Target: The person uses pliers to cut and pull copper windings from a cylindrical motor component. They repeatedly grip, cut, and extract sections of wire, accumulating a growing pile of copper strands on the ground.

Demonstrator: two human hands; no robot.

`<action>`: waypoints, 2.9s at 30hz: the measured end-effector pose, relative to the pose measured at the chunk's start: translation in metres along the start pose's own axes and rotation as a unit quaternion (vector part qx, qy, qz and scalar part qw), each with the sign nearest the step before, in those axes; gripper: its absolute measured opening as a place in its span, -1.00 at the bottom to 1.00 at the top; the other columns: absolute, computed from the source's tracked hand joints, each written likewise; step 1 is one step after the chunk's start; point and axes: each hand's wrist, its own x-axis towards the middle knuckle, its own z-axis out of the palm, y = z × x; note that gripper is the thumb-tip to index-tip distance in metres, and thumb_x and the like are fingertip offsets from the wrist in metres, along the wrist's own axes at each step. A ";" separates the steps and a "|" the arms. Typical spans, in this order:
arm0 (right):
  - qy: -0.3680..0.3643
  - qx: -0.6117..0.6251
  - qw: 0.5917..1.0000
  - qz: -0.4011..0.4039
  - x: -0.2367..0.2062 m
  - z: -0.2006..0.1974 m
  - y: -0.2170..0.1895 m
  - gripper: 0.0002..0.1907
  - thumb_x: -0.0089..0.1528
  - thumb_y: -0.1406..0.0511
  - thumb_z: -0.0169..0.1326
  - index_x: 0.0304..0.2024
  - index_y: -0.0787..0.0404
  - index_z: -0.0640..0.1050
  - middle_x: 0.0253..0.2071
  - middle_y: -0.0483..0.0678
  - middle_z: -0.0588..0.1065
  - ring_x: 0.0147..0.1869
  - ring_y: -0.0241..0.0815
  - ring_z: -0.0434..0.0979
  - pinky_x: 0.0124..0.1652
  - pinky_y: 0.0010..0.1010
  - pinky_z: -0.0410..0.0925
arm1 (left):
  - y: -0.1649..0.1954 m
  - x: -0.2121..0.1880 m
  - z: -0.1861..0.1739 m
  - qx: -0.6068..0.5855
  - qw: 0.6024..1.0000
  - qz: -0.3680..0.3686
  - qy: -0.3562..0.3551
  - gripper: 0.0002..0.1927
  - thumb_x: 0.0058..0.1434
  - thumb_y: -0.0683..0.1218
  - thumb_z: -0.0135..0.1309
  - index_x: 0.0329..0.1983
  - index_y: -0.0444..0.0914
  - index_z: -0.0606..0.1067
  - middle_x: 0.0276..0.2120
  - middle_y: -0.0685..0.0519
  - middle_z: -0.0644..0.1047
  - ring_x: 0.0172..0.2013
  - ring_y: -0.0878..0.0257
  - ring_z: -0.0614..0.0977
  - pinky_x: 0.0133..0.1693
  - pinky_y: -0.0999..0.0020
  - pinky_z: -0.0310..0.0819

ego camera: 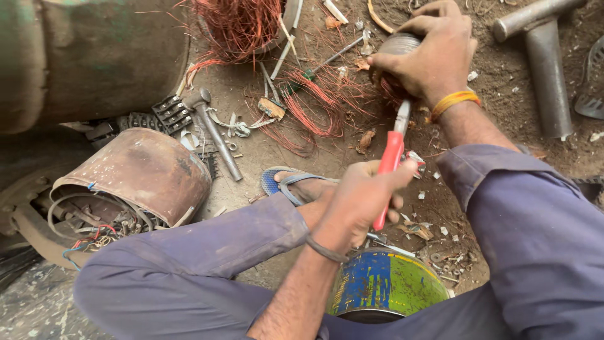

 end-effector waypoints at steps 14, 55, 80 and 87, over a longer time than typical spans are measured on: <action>0.006 0.006 0.993 -0.118 0.018 -0.005 0.022 -0.50 -0.03 0.02 0.55 -0.23 0.19 0.74 0.07 0.01 0.51 0.17 0.01 0.50 0.12 -0.18 0.39 | -0.072 -0.048 0.019 0.043 0.996 -0.072 0.020 -0.69 0.23 0.02 -0.01 -0.49 -0.31 0.42 -0.68 0.07 0.37 -0.74 0.27 0.39 -0.70 0.24 0.20; 0.018 0.051 0.995 -0.084 0.020 -0.005 0.009 -0.44 -0.05 0.04 0.59 -0.28 0.32 0.69 -0.13 0.12 0.50 -0.04 0.05 0.51 -0.07 -0.18 0.39 | -0.032 0.033 0.011 0.273 0.958 0.027 0.082 -0.48 0.20 0.17 0.04 -0.16 -0.42 0.55 -0.33 -0.32 0.64 -0.20 -0.13 0.72 -0.14 0.03 0.55; -0.004 0.018 0.999 -0.030 0.019 0.001 0.007 -0.45 -0.03 -0.05 0.52 -0.21 0.17 0.71 0.05 -0.03 0.49 0.13 0.01 0.51 0.02 -0.14 0.36 | -0.010 0.012 0.001 0.293 0.949 0.068 0.091 -0.60 0.07 -0.09 0.06 -0.18 -0.54 0.37 -0.38 -0.32 0.55 -0.40 -0.07 0.70 -0.40 0.06 0.57; 0.012 -0.008 0.999 -0.046 0.012 0.010 0.000 -0.53 0.00 -0.04 0.45 -0.27 0.15 0.71 0.11 -0.05 0.44 0.23 0.05 0.31 0.12 -0.06 0.19 | -0.014 0.016 0.006 0.247 0.962 0.033 0.109 -0.64 0.14 -0.01 0.03 -0.26 -0.46 0.42 -0.47 -0.28 0.57 -0.44 -0.06 0.68 -0.39 0.09 0.51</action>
